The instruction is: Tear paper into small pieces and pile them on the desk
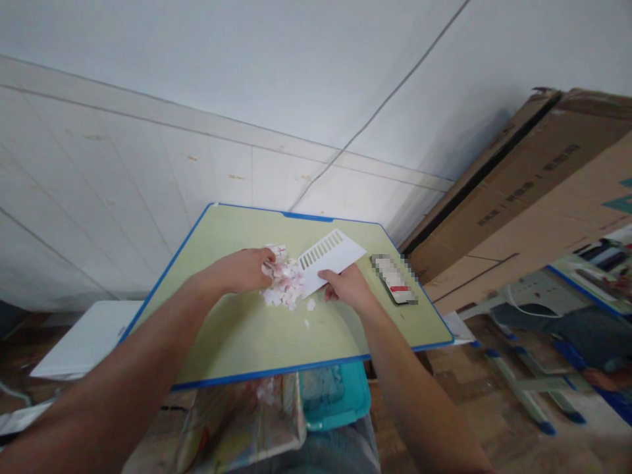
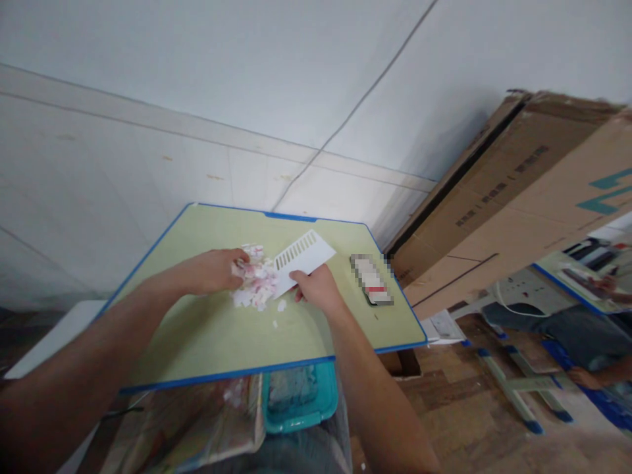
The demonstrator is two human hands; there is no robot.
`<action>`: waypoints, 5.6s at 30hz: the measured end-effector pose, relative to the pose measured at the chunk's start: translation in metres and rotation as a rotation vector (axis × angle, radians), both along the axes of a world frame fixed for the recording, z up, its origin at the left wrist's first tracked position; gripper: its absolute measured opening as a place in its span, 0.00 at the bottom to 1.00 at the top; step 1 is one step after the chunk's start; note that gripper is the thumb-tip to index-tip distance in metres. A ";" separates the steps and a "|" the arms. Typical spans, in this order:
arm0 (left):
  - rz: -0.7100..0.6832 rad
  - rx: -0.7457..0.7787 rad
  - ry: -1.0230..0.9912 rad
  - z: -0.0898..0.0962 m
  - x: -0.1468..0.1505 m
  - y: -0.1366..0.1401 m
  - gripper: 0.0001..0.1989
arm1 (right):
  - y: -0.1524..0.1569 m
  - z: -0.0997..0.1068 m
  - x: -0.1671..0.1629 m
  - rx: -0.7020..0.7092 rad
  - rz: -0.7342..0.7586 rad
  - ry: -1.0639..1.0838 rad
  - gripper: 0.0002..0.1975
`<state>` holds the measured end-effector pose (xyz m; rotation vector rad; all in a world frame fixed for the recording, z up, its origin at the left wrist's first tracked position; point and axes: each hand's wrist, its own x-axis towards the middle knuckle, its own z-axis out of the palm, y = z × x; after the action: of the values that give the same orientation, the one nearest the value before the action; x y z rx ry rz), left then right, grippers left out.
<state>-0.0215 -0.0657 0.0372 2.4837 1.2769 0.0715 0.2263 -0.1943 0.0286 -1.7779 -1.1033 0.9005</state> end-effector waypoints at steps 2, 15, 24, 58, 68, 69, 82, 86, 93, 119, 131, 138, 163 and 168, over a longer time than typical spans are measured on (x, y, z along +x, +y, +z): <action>-0.013 -0.002 -0.009 0.000 0.016 -0.005 0.26 | 0.006 0.003 -0.010 0.013 0.035 0.007 0.08; 0.031 0.040 -0.271 0.020 -0.029 -0.007 0.29 | -0.012 0.023 0.008 0.142 -0.014 -0.137 0.11; 0.141 -0.071 0.176 0.005 -0.046 -0.052 0.56 | -0.061 -0.013 0.014 0.051 -0.070 -0.152 0.13; 0.443 0.298 -0.173 -0.026 -0.039 0.027 0.27 | 0.000 0.003 -0.040 -0.002 0.344 -0.047 0.05; 0.458 0.303 -0.199 -0.034 -0.042 0.031 0.28 | 0.073 0.028 -0.053 0.067 0.228 -0.216 0.09; 0.461 0.307 -0.202 -0.035 -0.043 0.032 0.27 | 0.079 0.028 -0.060 0.060 0.221 -0.231 0.07; 0.419 0.338 -0.183 -0.041 -0.045 0.047 0.26 | 0.008 0.012 -0.037 0.071 0.357 0.006 0.07; 0.413 0.336 -0.162 -0.042 -0.044 0.049 0.27 | -0.005 0.005 -0.024 0.091 0.272 0.088 0.05; 0.411 0.352 -0.153 -0.035 -0.040 0.036 0.27 | -0.066 -0.003 0.003 0.384 -0.047 0.173 0.17; 0.419 0.289 -0.084 -0.017 -0.025 0.015 0.29 | -0.138 -0.054 -0.028 0.292 -0.056 -0.115 0.32; 0.417 0.273 -0.180 -0.029 -0.031 0.025 0.28 | -0.137 -0.047 -0.051 0.201 0.068 0.016 0.34; 0.419 0.252 -0.228 -0.031 -0.033 0.026 0.28 | -0.134 -0.045 -0.050 0.227 0.044 0.092 0.30; 0.415 0.254 -0.177 -0.034 -0.032 0.033 0.30 | -0.125 -0.052 -0.010 0.206 -0.165 -0.016 0.23; 0.413 0.261 -0.174 -0.034 -0.032 0.034 0.30 | -0.126 -0.052 -0.009 0.177 -0.064 -0.078 0.23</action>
<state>-0.0532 -0.0319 0.0030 2.3064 1.7741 0.5749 0.2178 -0.3201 -0.0232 -1.7036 -1.1329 0.6781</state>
